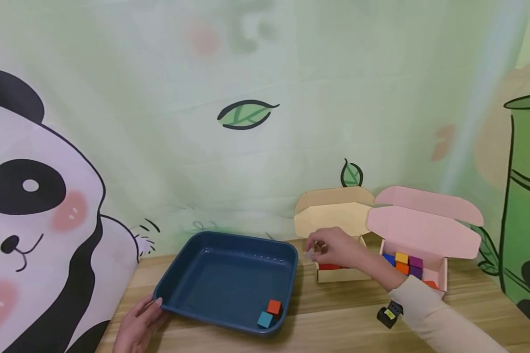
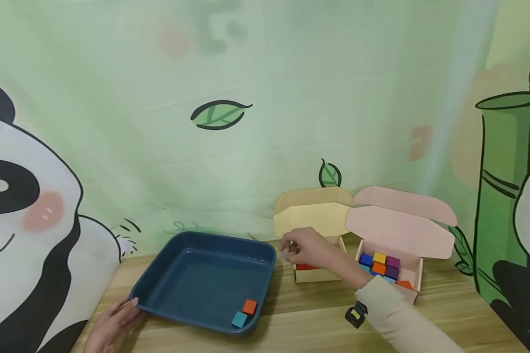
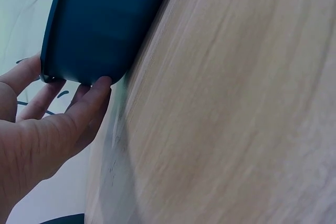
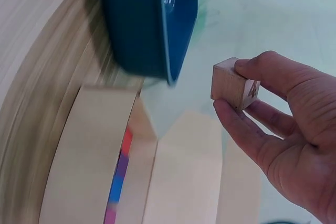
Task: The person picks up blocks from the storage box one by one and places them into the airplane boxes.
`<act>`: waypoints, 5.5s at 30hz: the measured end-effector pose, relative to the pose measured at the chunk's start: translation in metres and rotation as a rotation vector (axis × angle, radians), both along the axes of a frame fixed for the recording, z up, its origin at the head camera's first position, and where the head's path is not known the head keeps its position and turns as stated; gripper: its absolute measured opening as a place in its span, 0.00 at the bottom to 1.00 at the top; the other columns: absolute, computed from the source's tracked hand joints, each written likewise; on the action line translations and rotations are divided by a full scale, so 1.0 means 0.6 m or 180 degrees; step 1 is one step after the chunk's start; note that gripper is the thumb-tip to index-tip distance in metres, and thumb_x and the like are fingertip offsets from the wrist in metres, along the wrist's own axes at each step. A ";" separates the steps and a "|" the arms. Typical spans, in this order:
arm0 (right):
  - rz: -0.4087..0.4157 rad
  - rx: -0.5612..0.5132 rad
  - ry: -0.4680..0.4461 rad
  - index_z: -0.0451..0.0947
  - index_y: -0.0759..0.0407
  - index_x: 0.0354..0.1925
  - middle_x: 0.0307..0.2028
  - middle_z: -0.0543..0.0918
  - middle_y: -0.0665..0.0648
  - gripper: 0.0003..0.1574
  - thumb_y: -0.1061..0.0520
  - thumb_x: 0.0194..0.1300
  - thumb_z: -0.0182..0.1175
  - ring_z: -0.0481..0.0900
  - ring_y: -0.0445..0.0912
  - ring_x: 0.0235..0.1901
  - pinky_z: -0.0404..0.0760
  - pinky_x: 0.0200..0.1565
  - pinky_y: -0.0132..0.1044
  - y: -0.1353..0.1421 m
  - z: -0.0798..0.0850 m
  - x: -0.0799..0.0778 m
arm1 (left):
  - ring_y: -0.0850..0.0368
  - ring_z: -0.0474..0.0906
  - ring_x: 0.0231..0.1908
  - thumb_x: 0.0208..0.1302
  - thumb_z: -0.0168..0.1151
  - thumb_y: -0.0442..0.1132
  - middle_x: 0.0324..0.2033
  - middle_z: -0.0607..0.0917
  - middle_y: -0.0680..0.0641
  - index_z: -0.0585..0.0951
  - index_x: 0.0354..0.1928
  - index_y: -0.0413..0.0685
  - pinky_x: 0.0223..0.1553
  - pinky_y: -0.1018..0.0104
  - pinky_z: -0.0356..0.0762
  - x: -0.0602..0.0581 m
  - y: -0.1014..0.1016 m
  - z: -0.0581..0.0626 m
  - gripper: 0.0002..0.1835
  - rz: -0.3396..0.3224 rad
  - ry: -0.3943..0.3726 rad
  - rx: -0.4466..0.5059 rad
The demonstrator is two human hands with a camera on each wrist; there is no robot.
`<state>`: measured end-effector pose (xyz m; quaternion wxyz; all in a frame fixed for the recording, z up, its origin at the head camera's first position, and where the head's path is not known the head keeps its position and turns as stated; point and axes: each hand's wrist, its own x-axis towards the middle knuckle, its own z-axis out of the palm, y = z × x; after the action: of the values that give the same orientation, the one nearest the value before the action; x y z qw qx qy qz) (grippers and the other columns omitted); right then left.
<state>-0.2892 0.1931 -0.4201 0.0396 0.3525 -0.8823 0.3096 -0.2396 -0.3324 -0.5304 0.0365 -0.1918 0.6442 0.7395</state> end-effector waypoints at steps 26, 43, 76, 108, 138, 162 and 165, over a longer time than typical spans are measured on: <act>-0.1394 0.0750 0.0140 0.83 0.60 0.31 0.31 0.75 0.54 0.07 0.65 0.58 0.74 0.72 0.46 0.30 0.81 0.31 0.38 0.247 -0.062 0.004 | 0.64 0.82 0.44 0.70 0.67 0.44 0.61 0.76 0.40 0.54 0.78 0.35 0.62 0.52 0.78 0.000 -0.004 -0.001 0.45 -0.0070 -0.0012 -0.0063; -0.1355 0.1090 0.0578 0.79 0.58 0.30 0.28 0.71 0.53 0.13 0.73 0.55 0.68 0.69 0.44 0.26 0.76 0.25 0.34 0.249 -0.099 -0.009 | 0.64 0.82 0.44 0.69 0.68 0.43 0.69 0.64 0.31 0.52 0.78 0.33 0.63 0.50 0.75 -0.002 -0.002 -0.003 0.46 -0.0034 0.0009 -0.0033; -0.1264 0.0882 0.0260 0.77 0.64 0.34 0.30 0.78 0.57 0.09 0.72 0.56 0.65 0.72 0.47 0.29 0.82 0.29 0.38 0.221 -0.054 -0.024 | 0.64 0.83 0.44 0.70 0.67 0.41 0.65 0.71 0.36 0.54 0.78 0.34 0.60 0.54 0.80 0.000 -0.001 0.001 0.44 -0.0010 0.0022 -0.0059; 0.1318 0.2838 -0.0023 0.82 0.49 0.53 0.48 0.85 0.48 0.23 0.65 0.61 0.69 0.76 0.38 0.34 0.75 0.28 0.25 -0.278 0.033 0.036 | 0.63 0.83 0.43 0.71 0.65 0.37 0.60 0.76 0.41 0.56 0.76 0.32 0.59 0.55 0.81 -0.002 0.001 0.005 0.40 0.0017 0.0145 -0.0095; 0.1032 0.2430 -0.0200 0.82 0.49 0.31 0.29 0.80 0.43 0.12 0.60 0.54 0.78 0.76 0.37 0.30 0.78 0.30 0.23 -0.258 0.005 0.004 | 0.65 0.84 0.42 0.71 0.65 0.40 0.56 0.79 0.46 0.54 0.78 0.35 0.59 0.56 0.81 0.006 0.003 0.007 0.42 0.0038 0.0124 -0.0089; 0.0834 0.0944 0.0272 0.82 0.54 0.40 0.41 0.80 0.51 0.11 0.64 0.58 0.70 0.76 0.42 0.38 0.79 0.38 0.23 -0.138 0.016 0.001 | 0.63 0.83 0.43 0.71 0.67 0.42 0.57 0.78 0.39 0.53 0.77 0.33 0.61 0.52 0.79 0.004 -0.004 0.004 0.44 -0.0043 0.0029 -0.0106; 0.0707 0.0762 0.0232 0.83 0.54 0.41 0.42 0.81 0.51 0.11 0.65 0.59 0.68 0.77 0.44 0.39 0.80 0.38 0.24 -0.125 0.019 0.005 | 0.63 0.83 0.43 0.69 0.68 0.42 0.55 0.80 0.42 0.55 0.77 0.33 0.60 0.53 0.80 0.004 -0.004 0.003 0.44 -0.0047 0.0020 -0.0108</act>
<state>-0.2864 0.1179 -0.4084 -0.0052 0.4610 -0.8664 0.1917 -0.2372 -0.3346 -0.5284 0.0367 -0.1854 0.6582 0.7287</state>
